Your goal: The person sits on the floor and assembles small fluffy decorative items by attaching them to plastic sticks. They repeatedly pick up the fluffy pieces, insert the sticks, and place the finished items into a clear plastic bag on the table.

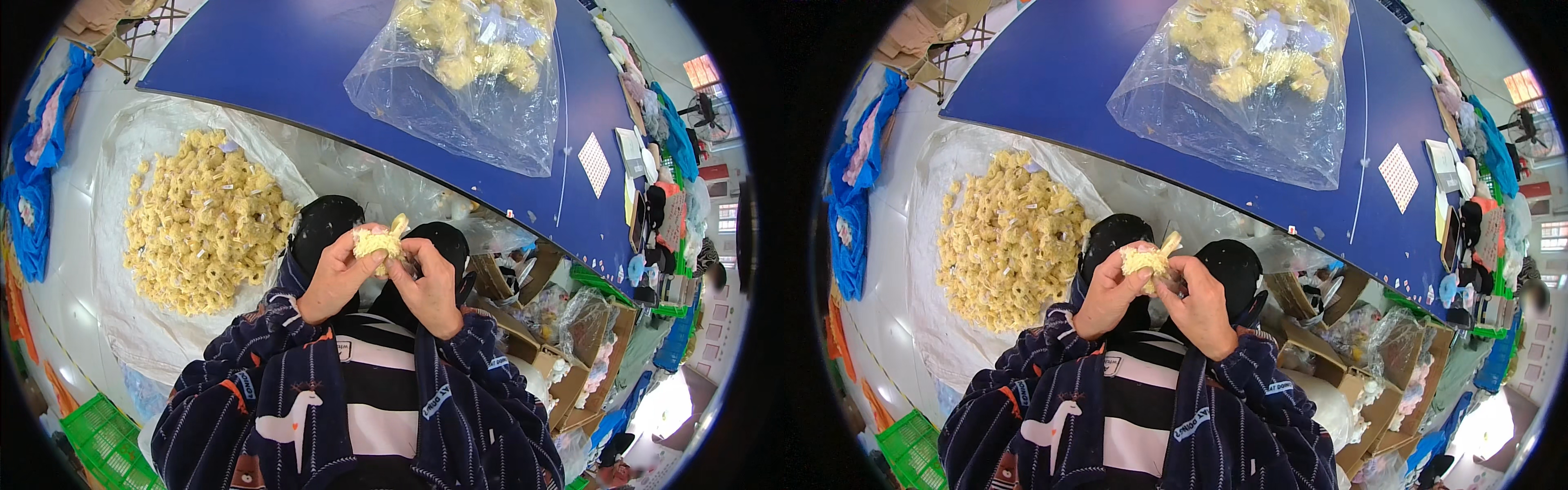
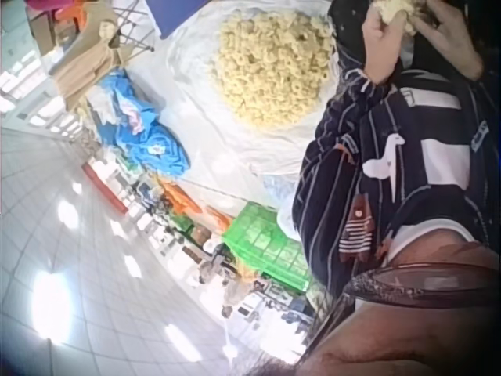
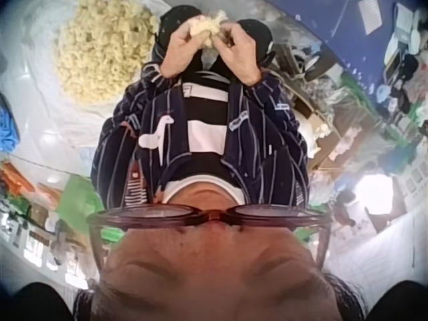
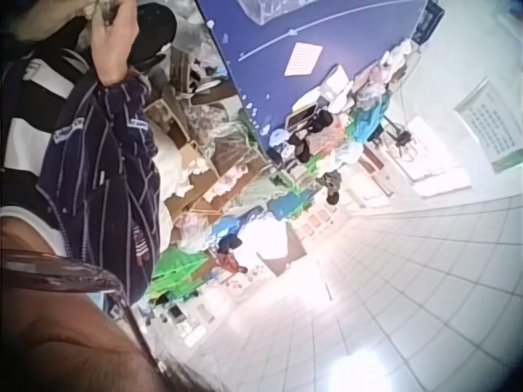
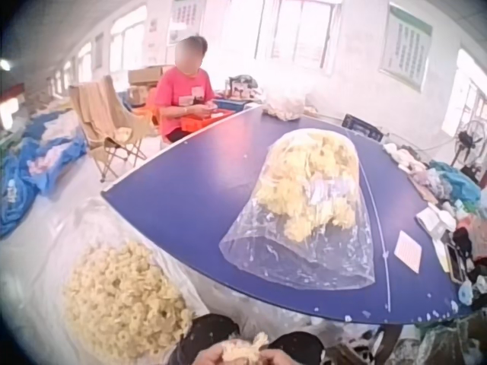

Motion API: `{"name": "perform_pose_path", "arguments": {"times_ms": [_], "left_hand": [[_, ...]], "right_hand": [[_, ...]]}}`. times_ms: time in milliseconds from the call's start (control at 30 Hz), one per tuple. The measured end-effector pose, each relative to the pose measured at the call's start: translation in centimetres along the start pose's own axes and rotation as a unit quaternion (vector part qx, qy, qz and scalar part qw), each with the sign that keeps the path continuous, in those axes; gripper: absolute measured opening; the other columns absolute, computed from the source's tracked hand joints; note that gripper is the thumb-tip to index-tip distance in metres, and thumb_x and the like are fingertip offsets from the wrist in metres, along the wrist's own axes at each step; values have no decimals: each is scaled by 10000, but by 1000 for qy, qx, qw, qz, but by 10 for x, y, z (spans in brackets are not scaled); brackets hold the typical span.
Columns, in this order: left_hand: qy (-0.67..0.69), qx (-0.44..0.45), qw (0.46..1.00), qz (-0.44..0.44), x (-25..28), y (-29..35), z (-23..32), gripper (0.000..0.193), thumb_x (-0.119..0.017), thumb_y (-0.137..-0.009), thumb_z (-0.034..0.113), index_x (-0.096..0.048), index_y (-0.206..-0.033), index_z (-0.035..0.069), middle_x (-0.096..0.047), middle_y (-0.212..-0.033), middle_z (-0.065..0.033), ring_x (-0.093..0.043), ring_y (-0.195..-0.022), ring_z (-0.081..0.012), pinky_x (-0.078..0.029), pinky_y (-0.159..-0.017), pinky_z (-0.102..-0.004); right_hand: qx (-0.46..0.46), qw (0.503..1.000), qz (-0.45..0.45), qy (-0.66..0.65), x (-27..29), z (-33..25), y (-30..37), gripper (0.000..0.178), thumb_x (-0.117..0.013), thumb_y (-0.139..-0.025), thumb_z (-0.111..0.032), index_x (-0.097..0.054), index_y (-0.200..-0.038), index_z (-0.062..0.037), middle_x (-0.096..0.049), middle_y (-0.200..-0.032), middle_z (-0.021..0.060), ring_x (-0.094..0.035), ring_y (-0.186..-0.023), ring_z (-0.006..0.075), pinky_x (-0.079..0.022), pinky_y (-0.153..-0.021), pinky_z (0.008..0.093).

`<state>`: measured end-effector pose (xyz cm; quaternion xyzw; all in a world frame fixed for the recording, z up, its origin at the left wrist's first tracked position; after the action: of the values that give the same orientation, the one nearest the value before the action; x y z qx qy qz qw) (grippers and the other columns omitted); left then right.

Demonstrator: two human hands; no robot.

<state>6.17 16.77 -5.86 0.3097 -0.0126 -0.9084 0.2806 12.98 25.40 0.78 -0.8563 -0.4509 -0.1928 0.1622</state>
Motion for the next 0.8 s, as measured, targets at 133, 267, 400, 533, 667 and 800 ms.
{"name": "perform_pose_path", "arguments": {"times_ms": [133, 267, 400, 533, 667, 800], "left_hand": [[-48, -51, 998, 4, 0, 1, 9, 323, -560, -866, 69, -481, -1173, 5, -545, -1060, -56, -527, -964, -115, -458, -814, -271], [-222, -208, 949, -81, -21, 12, 47, 309, -598, -796, 4, -554, -1101, 34, -525, -1089, -95, -533, -970, -160, -449, -816, -283], [-372, -242, 890, -109, -38, 17, 55, 333, -636, -690, -28, -630, -999, 96, -515, -1115, -114, -513, -992, -281, -431, -843, -321], [-469, -327, 805, -158, -62, 25, 59, 236, -676, -699, 13, -634, -923, 75, -528, -1080, -102, -512, -959, -294, -430, -817, -374], [-497, -330, 791, -133, -59, 25, 62, 246, -682, -687, 24, -634, -921, 80, -539, -1027, -92, -518, -932, -289, -433, -799, -366], [-484, -305, 810, -130, -55, 20, 60, 291, -680, -678, 29, -632, -956, 97, -550, -981, -75, -531, -898, -271, -439, -781, -337]], "right_hand": [[-38, 997, -18, -65, -6, 13, 2, 244, -677, -770, -64, -546, -964, 6, -570, -731, 59, -534, -602, 90, -436, -534, 230], [-186, 945, -60, -264, -7, 50, 7, 215, -615, -833, -137, -558, -973, 15, -576, -757, -1, -503, -607, 52, -409, -533, 198], [-217, 907, -82, -351, 0, 41, 7, 249, -548, -867, -173, -568, -1023, 20, -583, -858, -19, -501, -711, 33, -405, -628, 170], [-176, 948, -87, -251, -1, 34, -1, 210, -641, -824, -129, -575, -972, 5, -571, -865, -11, -494, -749, 36, -408, -651, 180], [-90, 964, -47, -247, 2, 21, 0, 138, -645, -825, -117, -571, -851, -3, -553, -798, -3, -488, -713, 44, -404, -631, 191], [-33, 967, -35, -250, 1, 16, -2, 105, -636, -817, -87, -574, -824, -3, -542, -751, 17, -486, -661, 66, -398, -607, 198]]}}
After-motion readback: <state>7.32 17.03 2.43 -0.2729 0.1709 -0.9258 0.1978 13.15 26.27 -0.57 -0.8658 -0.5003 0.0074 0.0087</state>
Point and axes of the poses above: each hand's wrist, its own y-axis away from the middle knuckle, its own x-axis out of the back of the hand, z = x × y, the point moved 10 cm from there along -y, towards the middle knuckle
